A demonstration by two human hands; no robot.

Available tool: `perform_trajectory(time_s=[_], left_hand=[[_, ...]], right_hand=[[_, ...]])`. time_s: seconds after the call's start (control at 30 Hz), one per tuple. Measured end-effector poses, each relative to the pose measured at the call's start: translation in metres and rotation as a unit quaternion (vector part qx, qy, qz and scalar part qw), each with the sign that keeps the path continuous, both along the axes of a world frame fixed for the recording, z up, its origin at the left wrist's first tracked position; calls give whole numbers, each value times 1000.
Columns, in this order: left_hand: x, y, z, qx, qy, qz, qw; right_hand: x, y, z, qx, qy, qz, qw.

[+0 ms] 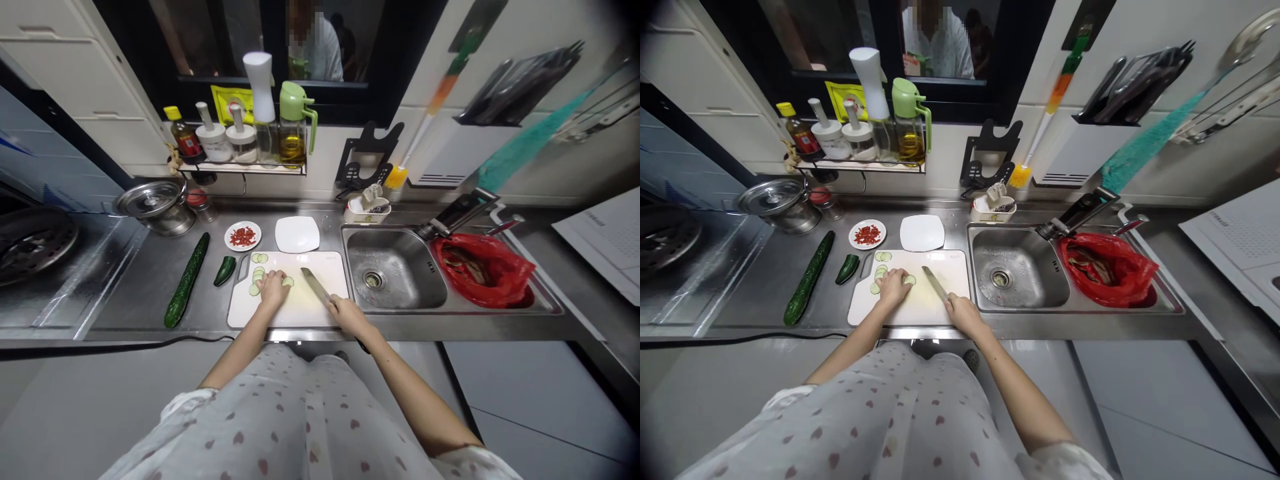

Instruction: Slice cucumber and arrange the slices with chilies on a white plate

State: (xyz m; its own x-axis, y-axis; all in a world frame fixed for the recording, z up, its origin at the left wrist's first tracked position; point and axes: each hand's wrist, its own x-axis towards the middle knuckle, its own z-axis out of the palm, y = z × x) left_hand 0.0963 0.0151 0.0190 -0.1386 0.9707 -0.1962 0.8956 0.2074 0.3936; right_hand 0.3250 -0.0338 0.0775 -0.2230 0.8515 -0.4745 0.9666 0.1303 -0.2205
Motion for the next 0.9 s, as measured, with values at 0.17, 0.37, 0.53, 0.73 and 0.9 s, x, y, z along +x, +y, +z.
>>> perform_trajectory(time_s=[0.17, 0.37, 0.53, 0.73, 0.9], left_hand=[[1, -2, 4, -5, -39, 23, 999], [-14, -18, 8, -3, -105, 80, 991], [-52, -36, 6, -3, -98, 155, 983], [-87, -49, -2, -8, -78, 202, 976], [-90, -48, -6, -16, -32, 198, 980]], right_hand=[[-4, 8, -13, 7, 6, -36, 999], [-3, 12, -23, 8, -3, -40, 999], [-3, 13, -24, -2, -18, -37, 999], [-3, 15, -27, -2, -19, -37, 999], [-2, 17, -28, -6, -11, -39, 999]])
